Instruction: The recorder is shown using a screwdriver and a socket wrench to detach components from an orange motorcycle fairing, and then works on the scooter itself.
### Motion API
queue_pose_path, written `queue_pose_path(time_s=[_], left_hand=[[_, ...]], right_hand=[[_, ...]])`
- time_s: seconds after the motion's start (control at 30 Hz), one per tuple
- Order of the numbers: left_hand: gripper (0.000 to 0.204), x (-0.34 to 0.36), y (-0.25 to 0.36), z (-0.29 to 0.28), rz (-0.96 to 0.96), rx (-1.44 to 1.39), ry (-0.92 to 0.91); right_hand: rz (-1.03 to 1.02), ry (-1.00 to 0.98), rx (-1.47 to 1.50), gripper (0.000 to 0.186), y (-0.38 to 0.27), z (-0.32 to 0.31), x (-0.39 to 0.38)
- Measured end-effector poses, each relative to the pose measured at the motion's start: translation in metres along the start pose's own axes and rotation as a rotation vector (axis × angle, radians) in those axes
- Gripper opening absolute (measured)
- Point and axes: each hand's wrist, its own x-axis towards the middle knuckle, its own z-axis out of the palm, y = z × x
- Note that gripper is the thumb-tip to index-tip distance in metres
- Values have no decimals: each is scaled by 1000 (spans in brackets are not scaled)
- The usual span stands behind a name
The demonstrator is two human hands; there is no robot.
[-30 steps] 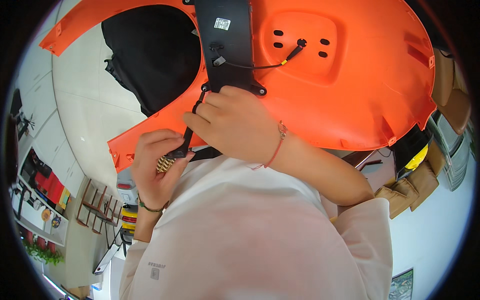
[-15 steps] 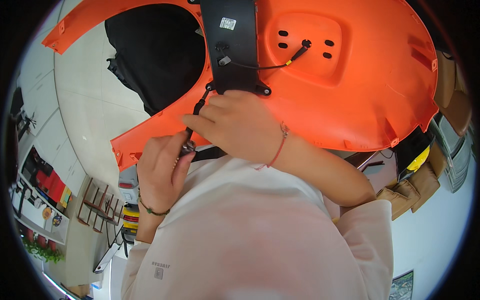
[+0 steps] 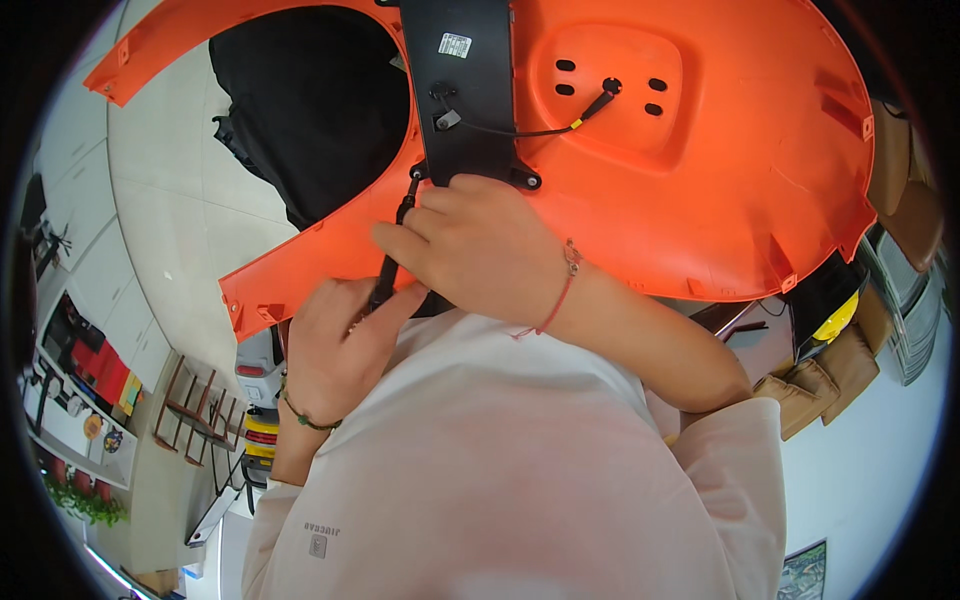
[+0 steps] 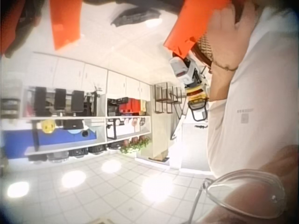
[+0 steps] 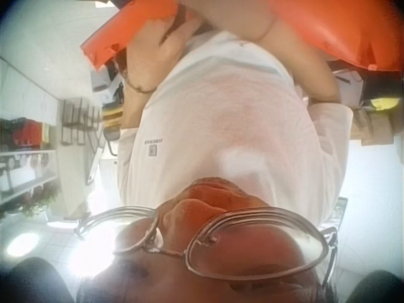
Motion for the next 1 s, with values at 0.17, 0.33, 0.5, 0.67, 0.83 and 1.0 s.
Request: queue_pose_path(time_s=[0.17, 0.33, 0.5, 0.67, 0.83, 1.0], left_hand=[[36, -2, -10, 7, 32, 83, 148], [31, -12, 6, 5, -584, -739, 92], [28, -3, 12, 8, -539, -480, 70], [25, -1, 5, 3, -277, -70, 30], [48, 6, -6, -13, 274, 237, -114], [31, 1, 6, -3, -240, -169, 42]], right_hand=[[29, 10, -39, 22, 1, 4, -5], [81, 48, -72, 15, -1, 5, 1], [46, 1, -69, 14, -2, 4, 0], [-14, -74, -2, 10, -3, 1, -6], [-18, -58, 46, 11, -2, 3, -6], [-2, -25, 1, 25, 2, 6, -5]])
